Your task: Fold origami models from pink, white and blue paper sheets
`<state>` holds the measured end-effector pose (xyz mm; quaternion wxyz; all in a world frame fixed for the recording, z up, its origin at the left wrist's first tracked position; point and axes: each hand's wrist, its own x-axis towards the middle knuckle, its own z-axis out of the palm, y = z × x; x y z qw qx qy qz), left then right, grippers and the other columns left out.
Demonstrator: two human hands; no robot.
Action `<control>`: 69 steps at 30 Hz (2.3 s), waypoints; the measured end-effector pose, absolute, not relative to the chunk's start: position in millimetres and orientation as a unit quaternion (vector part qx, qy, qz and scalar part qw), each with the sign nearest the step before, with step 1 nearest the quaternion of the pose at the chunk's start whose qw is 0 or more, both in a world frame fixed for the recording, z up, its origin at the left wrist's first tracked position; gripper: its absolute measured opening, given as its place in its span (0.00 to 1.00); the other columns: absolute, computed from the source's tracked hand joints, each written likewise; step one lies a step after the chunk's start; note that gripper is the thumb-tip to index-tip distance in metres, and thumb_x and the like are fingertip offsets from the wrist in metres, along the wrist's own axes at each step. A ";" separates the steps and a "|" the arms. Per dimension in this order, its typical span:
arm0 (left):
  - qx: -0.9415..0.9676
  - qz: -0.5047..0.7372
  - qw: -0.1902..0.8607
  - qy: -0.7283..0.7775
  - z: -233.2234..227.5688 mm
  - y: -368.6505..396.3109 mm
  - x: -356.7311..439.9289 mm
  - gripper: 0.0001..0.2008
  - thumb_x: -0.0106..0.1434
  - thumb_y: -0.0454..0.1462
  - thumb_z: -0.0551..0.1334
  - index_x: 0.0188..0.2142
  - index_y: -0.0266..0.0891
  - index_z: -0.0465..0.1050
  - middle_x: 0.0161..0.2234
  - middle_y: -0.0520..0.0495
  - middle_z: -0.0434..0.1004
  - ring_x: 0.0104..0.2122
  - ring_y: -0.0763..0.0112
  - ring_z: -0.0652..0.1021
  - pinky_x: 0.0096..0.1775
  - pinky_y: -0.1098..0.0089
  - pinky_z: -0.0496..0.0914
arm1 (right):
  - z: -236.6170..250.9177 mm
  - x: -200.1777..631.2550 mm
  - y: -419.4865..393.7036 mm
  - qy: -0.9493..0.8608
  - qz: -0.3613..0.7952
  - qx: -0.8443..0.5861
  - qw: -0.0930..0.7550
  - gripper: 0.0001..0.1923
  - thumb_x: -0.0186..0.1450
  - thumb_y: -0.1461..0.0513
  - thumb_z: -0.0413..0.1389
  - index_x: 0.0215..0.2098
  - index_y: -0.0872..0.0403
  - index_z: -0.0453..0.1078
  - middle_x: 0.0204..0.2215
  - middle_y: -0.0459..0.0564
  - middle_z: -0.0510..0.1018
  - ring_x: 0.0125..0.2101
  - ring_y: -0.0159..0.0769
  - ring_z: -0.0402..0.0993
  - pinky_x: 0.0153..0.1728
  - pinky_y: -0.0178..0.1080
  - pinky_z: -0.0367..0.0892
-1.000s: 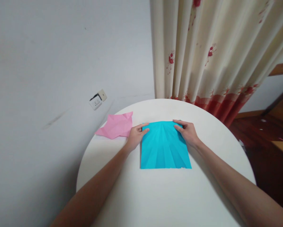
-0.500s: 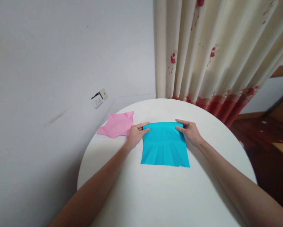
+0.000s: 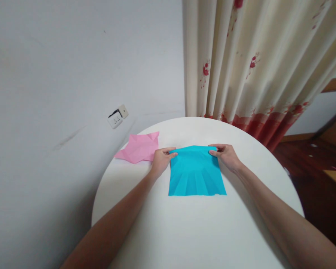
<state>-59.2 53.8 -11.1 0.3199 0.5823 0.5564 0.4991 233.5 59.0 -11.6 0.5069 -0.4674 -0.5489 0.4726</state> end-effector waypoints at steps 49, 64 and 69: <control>0.661 0.129 0.078 0.735 -24.4 107.5 -155.7 0.32 0.65 0.59 0.48 0.66 0.56 0.57 0.70 0.47 0.45 0.68 0.36 0.43 0.59 0.31 0.34 | -27.1 212.6 56.6 -0.575 0.467 -0.479 0.470 0.31 0.52 0.39 0.61 0.33 0.59 0.77 0.26 0.53 0.79 0.24 0.35 0.70 0.28 0.39 0.65; 0.657 0.040 0.013 0.752 11.9 120.8 -162.5 0.34 0.67 0.59 0.40 0.68 0.54 0.52 0.70 0.46 0.45 0.67 0.39 0.51 0.59 0.32 0.48 | -31.8 209.3 54.6 -0.656 0.410 -0.463 0.432 0.21 0.61 0.48 0.55 0.31 0.58 0.77 0.25 0.52 0.78 0.25 0.35 0.70 0.30 0.38 0.63; 0.695 0.096 -0.064 0.710 36.3 88.5 -118.0 0.31 0.71 0.53 0.39 0.69 0.47 0.47 0.71 0.47 0.43 0.70 0.53 0.44 0.64 0.42 0.42 | -38.2 206.8 59.4 -0.683 0.376 -0.460 0.424 0.18 0.63 0.52 0.53 0.32 0.57 0.77 0.25 0.50 0.79 0.26 0.36 0.70 0.29 0.38 0.62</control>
